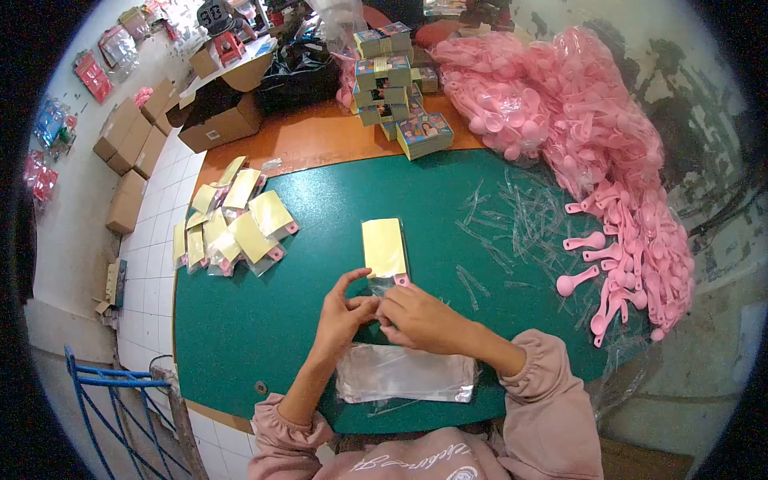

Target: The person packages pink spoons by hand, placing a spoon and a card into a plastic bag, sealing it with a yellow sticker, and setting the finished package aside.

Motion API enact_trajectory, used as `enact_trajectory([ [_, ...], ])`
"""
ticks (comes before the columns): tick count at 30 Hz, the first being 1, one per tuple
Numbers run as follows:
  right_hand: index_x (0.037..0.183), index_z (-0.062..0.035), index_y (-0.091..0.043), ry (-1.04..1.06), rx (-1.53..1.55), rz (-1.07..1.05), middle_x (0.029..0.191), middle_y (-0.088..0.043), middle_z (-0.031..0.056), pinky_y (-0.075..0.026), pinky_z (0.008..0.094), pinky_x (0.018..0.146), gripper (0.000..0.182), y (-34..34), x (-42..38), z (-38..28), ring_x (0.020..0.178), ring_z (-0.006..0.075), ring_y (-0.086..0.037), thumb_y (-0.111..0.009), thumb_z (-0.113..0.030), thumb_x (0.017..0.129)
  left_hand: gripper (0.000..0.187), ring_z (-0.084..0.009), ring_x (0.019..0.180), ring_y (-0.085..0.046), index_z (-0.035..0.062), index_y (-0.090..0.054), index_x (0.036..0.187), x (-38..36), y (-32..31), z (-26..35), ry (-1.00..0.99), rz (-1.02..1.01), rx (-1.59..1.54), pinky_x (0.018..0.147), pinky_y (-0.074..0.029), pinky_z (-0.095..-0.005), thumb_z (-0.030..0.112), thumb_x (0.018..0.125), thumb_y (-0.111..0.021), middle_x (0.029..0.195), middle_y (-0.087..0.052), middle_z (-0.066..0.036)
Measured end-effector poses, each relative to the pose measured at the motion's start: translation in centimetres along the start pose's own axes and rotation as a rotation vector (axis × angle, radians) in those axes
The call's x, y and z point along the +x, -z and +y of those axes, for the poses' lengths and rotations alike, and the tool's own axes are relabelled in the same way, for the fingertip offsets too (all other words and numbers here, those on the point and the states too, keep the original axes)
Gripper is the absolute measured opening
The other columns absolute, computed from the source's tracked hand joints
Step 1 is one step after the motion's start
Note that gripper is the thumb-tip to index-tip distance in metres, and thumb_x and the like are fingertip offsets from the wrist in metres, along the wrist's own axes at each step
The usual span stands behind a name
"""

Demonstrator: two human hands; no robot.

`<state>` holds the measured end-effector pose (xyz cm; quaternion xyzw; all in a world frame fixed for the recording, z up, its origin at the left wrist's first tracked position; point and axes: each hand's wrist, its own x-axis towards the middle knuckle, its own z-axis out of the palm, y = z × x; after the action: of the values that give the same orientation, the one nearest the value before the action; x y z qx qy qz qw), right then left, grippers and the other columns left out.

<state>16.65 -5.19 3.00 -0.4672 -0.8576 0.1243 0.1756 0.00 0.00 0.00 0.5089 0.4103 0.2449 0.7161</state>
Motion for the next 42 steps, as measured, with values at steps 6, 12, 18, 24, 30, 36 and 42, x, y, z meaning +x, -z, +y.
enact_trajectory([
  [6, 0.08, -0.0032, -0.053, -0.29, 0.909, -0.01, 0.076, -0.049, 0.004, -0.041, 0.0264, 0.061, 0.013, 9.9, -5.4, 8.4, 0.068, 0.012, -0.048, -0.064, -0.009, 0.075, 0.034, -0.0122, 0.08, -0.06, 0.0029, -0.045, 0.117, -0.5, 0.0, 0.9, 0.023, -0.011, -0.087, 0.069, -0.049, -0.0228, 0.006, 0.084, -0.052, 0.089, -0.064, -0.012],
  [12, 0.095, -0.0021, -0.05, -0.772, -0.634, 0.271, 0.089, -0.048, 0.0176, -0.046, 0.0366, 0.07, 0.032, 9.9, -11.0, 14.8, 0.081, 0.0333, -0.053, -0.065, -0.007, 0.067, 0.025, -0.0115, 0.081, -0.06, 0.0012, -0.051, 0.11, -0.2, 0.0, 0.7, -0.002, -0.015, -0.108, 0.072, -0.048, -0.0225, 0.007, 0.085, -0.049, 0.092, -0.063, -0.01],
  [18, 0.099, -0.0021, -0.049, -0.26, 0.24, 0.325, 0.095, -0.043, 0.0128, -0.043, 0.0335, 0.077, 0.04, 1.6, -1.7, 2.5, 0.088, 0.0258, -0.049, -0.071, -0.01, 0.067, 0.023, -0.0144, 0.084, -0.06, 0.0009, -0.051, 0.108, -0.3, -1.1, 0.7, -0.021, -0.037, -0.305, 0.075, -0.049, -0.0244, 0.01, 0.087, -0.049, 0.096, -0.061, -0.011],
  [24, 0.082, -0.0009, -0.055, -0.347, 0.575, 0.379, 0.087, -0.046, 0.008, -0.044, 0.0273, 0.068, 0.014, 1.2, -1.3, 3.7, 0.077, 0.017, -0.052, -0.064, -0.006, 0.073, 0.031, -0.0174, 0.078, -0.063, 0.0081, -0.037, 0.116, -0.6, 0.2, 2.2, -0.09, 0.003, -0.222, 0.066, -0.051, -0.0268, 0.009, 0.087, -0.048, 0.088, -0.059, -0.009],
  [30, 0.082, -0.0011, -0.055, -0.324, 0.714, 0.35, 0.094, -0.045, 0.0071, -0.044, 0.0255, 0.07, 0.013, 0.6, -1.9, 4.1, 0.081, 0.0141, -0.051, -0.061, 0.002, 0.071, 0.023, -0.0153, 0.077, -0.06, 0.0022, -0.046, 0.102, -0.2, -0.7, 1.7, -0.351, 0.021, 0.462, 0.058, -0.05, -0.0227, 0.0, 0.081, -0.054, 0.088, -0.054, -0.007],
  [36, 0.084, -0.0013, -0.055, -0.346, 0.811, 0.232, 0.101, -0.043, 0.0076, -0.044, 0.0259, 0.073, 0.018, 0.6, -2.5, 4.4, 0.085, 0.0142, -0.049, -0.062, 0.001, 0.067, 0.013, -0.014, 0.075, -0.058, -0.0006, -0.053, 0.088, 0.3, -1.2, 0.9, -0.453, 0.131, 0.56, 0.058, -0.049, -0.0245, -0.003, 0.076, -0.059, 0.085, -0.054, -0.007],
  [42, 0.089, -0.0038, -0.056, -0.383, 0.612, 0.26, 0.088, -0.051, 0.0065, -0.045, 0.0259, 0.067, 0.024, 2.1, -1.6, 2.7, 0.076, 0.0173, -0.055, -0.067, -0.012, 0.07, 0.013, -0.015, 0.073, -0.059, -0.0005, -0.054, 0.086, 0.1, -1.5, 0.9, -0.472, 0.148, 0.585, 0.059, -0.05, -0.0248, -0.003, 0.075, -0.06, 0.083, -0.055, -0.008],
])
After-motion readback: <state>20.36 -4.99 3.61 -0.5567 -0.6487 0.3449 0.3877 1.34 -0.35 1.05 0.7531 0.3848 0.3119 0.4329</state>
